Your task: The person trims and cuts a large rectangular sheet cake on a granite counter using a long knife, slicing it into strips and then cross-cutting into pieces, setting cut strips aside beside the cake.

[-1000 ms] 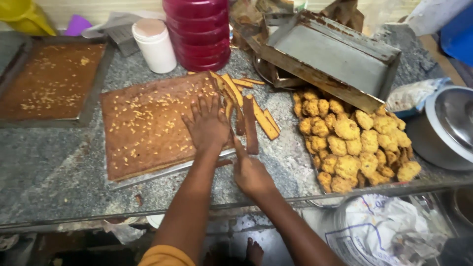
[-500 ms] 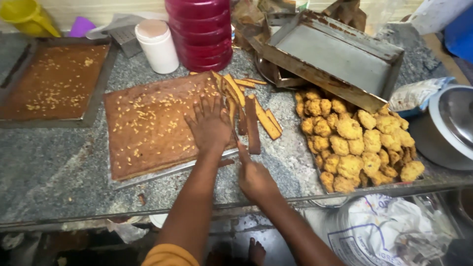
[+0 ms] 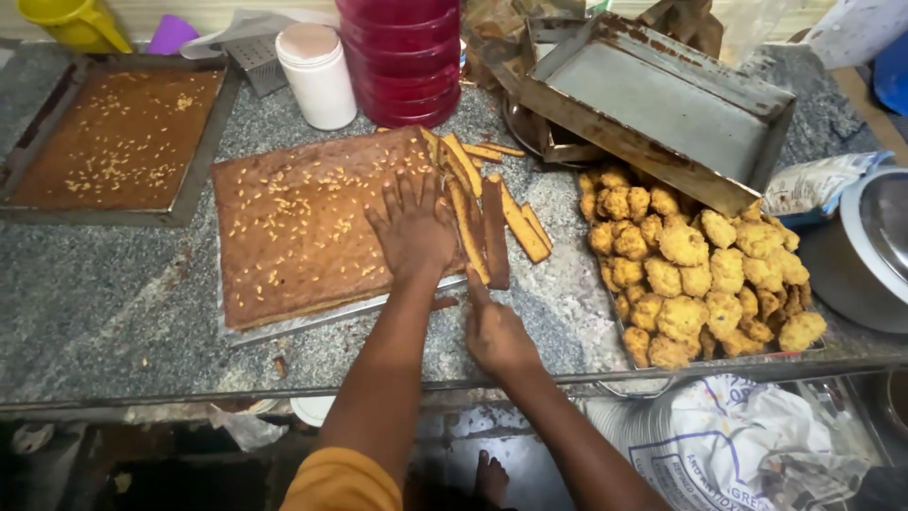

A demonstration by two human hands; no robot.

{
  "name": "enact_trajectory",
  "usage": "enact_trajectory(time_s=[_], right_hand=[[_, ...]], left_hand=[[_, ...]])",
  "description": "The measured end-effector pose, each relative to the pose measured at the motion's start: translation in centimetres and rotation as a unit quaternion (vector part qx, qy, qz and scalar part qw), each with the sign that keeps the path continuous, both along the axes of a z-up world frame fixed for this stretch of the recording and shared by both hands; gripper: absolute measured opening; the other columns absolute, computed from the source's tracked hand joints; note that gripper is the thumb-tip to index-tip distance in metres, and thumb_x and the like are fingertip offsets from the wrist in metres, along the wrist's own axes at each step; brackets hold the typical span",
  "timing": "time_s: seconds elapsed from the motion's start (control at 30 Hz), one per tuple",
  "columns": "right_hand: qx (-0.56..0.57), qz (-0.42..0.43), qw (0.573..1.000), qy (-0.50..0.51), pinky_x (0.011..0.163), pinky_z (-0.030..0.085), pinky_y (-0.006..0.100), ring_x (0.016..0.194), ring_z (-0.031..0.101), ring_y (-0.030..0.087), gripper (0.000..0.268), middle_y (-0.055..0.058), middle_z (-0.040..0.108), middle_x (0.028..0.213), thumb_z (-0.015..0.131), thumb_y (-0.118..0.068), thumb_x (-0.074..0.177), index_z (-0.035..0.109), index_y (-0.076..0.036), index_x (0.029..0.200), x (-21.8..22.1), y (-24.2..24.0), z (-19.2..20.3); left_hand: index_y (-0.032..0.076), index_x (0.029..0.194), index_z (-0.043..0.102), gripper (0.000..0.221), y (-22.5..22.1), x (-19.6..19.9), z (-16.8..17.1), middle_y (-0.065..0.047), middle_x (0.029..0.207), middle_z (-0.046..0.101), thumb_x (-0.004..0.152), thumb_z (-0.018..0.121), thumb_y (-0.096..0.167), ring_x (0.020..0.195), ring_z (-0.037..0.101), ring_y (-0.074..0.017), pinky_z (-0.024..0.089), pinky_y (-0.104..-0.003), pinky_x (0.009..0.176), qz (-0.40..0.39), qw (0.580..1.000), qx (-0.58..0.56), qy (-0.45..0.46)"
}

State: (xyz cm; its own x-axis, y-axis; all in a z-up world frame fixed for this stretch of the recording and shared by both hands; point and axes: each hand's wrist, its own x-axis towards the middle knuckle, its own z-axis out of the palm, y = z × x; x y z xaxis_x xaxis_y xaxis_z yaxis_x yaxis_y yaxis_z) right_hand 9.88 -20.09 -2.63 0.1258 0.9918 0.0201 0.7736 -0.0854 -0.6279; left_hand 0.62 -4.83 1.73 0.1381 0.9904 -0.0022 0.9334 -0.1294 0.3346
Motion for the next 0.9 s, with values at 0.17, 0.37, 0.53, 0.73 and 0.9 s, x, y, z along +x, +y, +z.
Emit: enact_trajectory(time_s=[0.17,0.37,0.53,0.73,0.9], right_hand=[[-0.033,-0.008,0.999,0.025,0.078,0.052,0.059,0.080,0.068,0.051,0.072,0.034,0.068,0.083,0.052,-0.013,0.094,0.025,-0.015,0.161,0.0,-3.0,-0.7],[0.076,-0.007,0.997,0.032,0.077,0.051,0.061,0.084,0.067,0.052,0.061,0.033,0.068,0.088,0.054,-0.014,0.098,0.035,-0.010,0.156,-0.1,0.4,-2.4],[0.055,0.007,0.997,0.052,0.075,0.050,0.060,0.081,0.067,0.052,0.068,0.033,0.067,0.083,0.052,-0.012,0.095,0.030,-0.010,0.159,-0.4,-2.1,0.2],[0.024,-0.008,0.998,0.048,0.078,0.051,0.058,0.084,0.068,0.050,0.067,0.031,0.069,0.091,0.053,-0.015,0.097,0.030,-0.014,0.160,0.1,-2.2,-1.9],[0.038,-0.024,0.996,0.071,0.084,0.052,0.057,0.095,0.067,0.051,0.064,0.031,0.070,0.100,0.054,-0.016,0.096,0.035,-0.014,0.157,0.0,0.2,-1.7]], left_hand=[[0.028,0.162,0.023,0.060,-0.2,-0.3,-1.2,-0.011,0.170,0.013,0.104,0.029,0.040,0.157,0.007,-0.0350,0.002,-0.065,0.122,-0.006,1.000,0.024,-0.011],[0.028,0.163,0.023,0.061,0.0,0.1,-0.1,-0.010,0.172,0.012,0.104,0.029,0.040,0.157,0.008,-0.0346,0.005,-0.065,0.122,-0.014,1.000,0.006,0.014],[0.029,0.162,0.021,0.061,0.5,-0.2,-0.7,-0.009,0.171,0.010,0.103,0.029,0.040,0.157,0.007,-0.0337,0.004,-0.064,0.122,-0.008,1.000,0.013,0.012],[0.031,0.164,0.023,0.062,0.2,0.2,-1.2,-0.008,0.172,0.011,0.103,0.032,0.040,0.158,0.008,-0.0336,0.003,-0.063,0.124,-0.004,1.000,0.001,-0.008],[0.029,0.162,0.022,0.064,0.5,-0.1,-0.9,-0.008,0.171,0.012,0.100,0.034,0.040,0.157,0.007,-0.0336,0.003,-0.065,0.121,-0.005,1.000,0.017,0.005]])
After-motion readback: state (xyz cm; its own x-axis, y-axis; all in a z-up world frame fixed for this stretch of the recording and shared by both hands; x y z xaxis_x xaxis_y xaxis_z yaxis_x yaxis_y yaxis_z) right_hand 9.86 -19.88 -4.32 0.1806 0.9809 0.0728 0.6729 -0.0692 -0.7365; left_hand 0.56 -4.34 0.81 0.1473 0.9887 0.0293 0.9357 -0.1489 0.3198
